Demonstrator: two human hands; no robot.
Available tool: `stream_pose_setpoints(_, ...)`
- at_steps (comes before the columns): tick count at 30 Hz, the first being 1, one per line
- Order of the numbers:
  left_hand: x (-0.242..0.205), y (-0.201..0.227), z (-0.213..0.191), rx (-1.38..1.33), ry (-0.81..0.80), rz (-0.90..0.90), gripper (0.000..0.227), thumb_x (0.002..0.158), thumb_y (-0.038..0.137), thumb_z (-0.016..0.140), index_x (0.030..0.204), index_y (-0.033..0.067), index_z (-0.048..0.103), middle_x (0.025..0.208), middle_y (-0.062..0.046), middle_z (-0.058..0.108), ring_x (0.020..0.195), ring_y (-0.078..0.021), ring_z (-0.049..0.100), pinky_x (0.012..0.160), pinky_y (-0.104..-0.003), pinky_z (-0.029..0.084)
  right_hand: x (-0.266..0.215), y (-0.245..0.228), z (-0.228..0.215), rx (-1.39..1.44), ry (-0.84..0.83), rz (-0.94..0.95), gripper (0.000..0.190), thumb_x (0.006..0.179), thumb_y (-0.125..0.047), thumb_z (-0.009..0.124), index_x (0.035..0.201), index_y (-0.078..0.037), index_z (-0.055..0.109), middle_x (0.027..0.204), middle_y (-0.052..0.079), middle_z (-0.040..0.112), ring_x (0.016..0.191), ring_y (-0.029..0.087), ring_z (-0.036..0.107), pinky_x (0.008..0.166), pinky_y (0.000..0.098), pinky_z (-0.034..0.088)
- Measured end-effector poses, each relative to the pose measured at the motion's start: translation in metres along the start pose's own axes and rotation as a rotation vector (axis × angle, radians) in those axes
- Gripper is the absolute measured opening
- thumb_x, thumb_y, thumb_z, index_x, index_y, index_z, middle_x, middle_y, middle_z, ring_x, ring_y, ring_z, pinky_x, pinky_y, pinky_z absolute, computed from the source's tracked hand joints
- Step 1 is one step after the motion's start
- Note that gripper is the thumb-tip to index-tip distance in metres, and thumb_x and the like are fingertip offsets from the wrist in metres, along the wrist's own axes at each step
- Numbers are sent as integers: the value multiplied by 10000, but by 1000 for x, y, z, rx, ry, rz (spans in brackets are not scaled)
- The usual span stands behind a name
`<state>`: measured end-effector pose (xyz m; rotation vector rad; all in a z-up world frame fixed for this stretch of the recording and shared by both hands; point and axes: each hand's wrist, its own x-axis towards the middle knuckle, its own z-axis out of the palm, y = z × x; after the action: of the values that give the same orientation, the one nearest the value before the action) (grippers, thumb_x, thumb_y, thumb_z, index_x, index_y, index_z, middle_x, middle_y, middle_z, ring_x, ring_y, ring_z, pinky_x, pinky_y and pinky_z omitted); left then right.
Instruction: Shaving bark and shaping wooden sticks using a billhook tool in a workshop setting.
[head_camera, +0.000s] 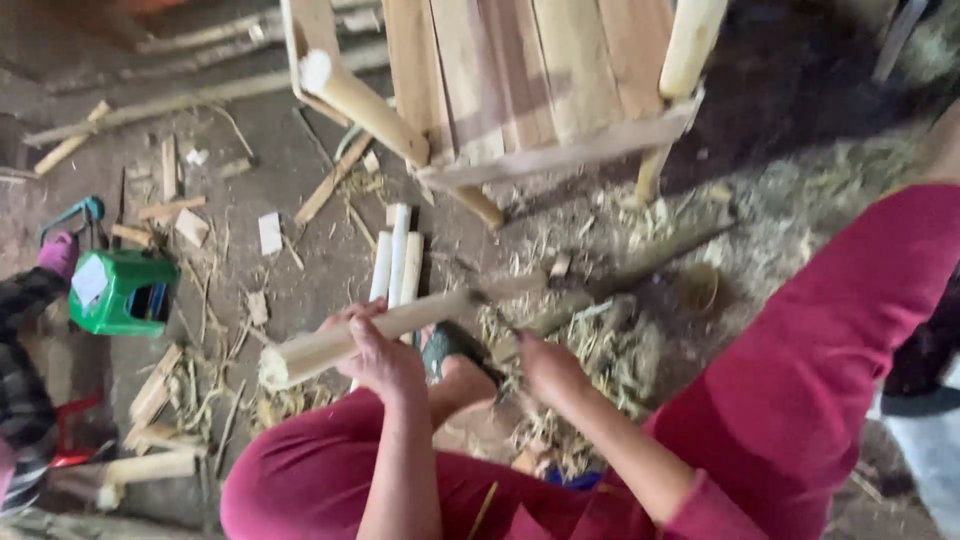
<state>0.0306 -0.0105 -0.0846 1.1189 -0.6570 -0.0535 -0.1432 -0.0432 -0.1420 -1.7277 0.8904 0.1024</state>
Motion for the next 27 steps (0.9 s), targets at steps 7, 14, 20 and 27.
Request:
stream_pose_setpoints(7, 3, 14, 12, -39, -93, -46, 467, 803, 507, 663, 991, 121, 481, 839, -72, 545, 867, -207, 577, 882, -381, 515, 23, 28, -4, -52, -104, 300, 395, 883, -142, 367, 1252, -88, 500, 1099, 173, 657, 1081, 322, 618, 928, 438, 488)
stream_pose_setpoints(14, 17, 22, 0, 85, -247, 86, 267, 885, 270, 655, 1024, 124, 481, 842, -79, 587, 835, -223, 623, 904, -412, 527, -42, -28, 7, 85, 98, -176, 328, 909, 13, 410, 1228, 62, 466, 734, 219, 630, 522, 269, 630, 467, 341, 548)
stream_pose_setpoints(20, 12, 21, -2, 38, -175, 150, 226, 909, 212, 619, 993, 139, 423, 782, -50, 544, 722, -175, 602, 805, -358, 535, -3, -11, -4, -4, -155, 278, 454, 875, 3, 466, 1306, -129, 412, 1069, 200, 646, 968, 335, 654, 842, 432, 536)
stream_pose_setpoints(27, 3, 36, -10, 164, -213, 119, 227, 925, 256, 628, 1084, 183, 484, 839, -19, 590, 770, -130, 616, 843, -326, 537, -42, -38, 10, -325, 171, -183, 124, 867, -81, 443, 881, -51, 563, 680, 111, 618, 624, 273, 672, 533, 444, 547)
